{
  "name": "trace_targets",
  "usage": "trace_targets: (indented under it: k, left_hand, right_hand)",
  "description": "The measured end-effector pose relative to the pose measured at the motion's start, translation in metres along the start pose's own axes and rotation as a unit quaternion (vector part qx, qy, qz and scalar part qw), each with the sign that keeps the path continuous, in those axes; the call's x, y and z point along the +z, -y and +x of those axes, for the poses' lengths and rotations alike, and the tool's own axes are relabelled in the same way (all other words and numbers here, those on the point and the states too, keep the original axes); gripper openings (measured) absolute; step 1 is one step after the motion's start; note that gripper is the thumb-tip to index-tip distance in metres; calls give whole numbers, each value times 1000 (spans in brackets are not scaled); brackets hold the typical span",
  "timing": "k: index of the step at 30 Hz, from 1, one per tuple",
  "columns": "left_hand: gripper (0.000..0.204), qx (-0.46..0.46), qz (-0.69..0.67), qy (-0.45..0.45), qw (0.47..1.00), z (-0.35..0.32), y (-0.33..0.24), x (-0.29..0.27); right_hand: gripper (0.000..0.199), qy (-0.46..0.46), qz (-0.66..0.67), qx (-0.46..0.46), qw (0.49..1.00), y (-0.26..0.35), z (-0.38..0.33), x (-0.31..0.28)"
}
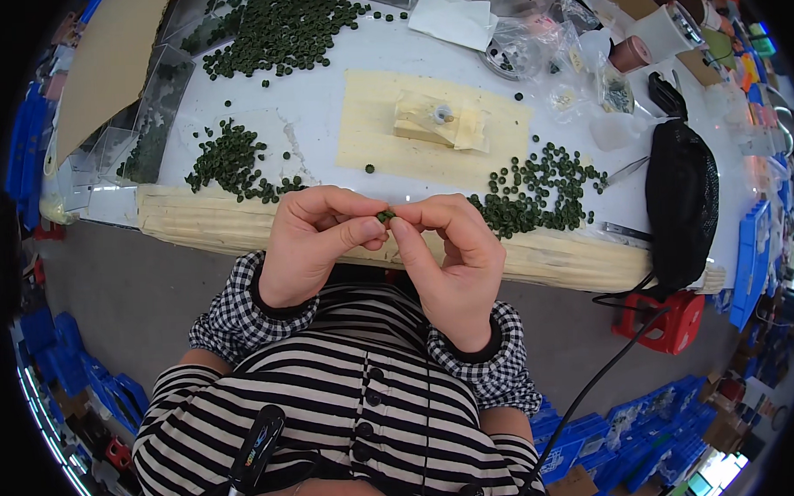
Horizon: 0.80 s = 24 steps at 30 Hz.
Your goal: Assembling small green and black plastic toy parts at a workbench.
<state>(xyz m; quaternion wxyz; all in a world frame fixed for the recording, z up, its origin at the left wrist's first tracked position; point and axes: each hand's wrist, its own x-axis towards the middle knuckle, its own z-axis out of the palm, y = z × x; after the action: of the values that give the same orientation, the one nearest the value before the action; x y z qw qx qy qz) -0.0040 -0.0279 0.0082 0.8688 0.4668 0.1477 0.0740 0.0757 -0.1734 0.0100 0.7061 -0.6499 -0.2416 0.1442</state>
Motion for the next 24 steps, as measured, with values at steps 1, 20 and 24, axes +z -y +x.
trace_targets:
  k: [1, 20, 24]
  left_hand:
    - [16, -1, 2, -4, 1000, 0, 0, 0]
    - [18, 135, 105, -14, 985, -4, 0, 6]
    - [18, 110, 86, 13, 990, -4, 3, 7]
  right_hand:
    - [15, -5, -18, -18, 1000, 0, 0, 1]
    - [7, -24, 12, 23, 999, 5, 3, -1]
    - [10, -25, -77, -56, 995, 0, 4, -4]
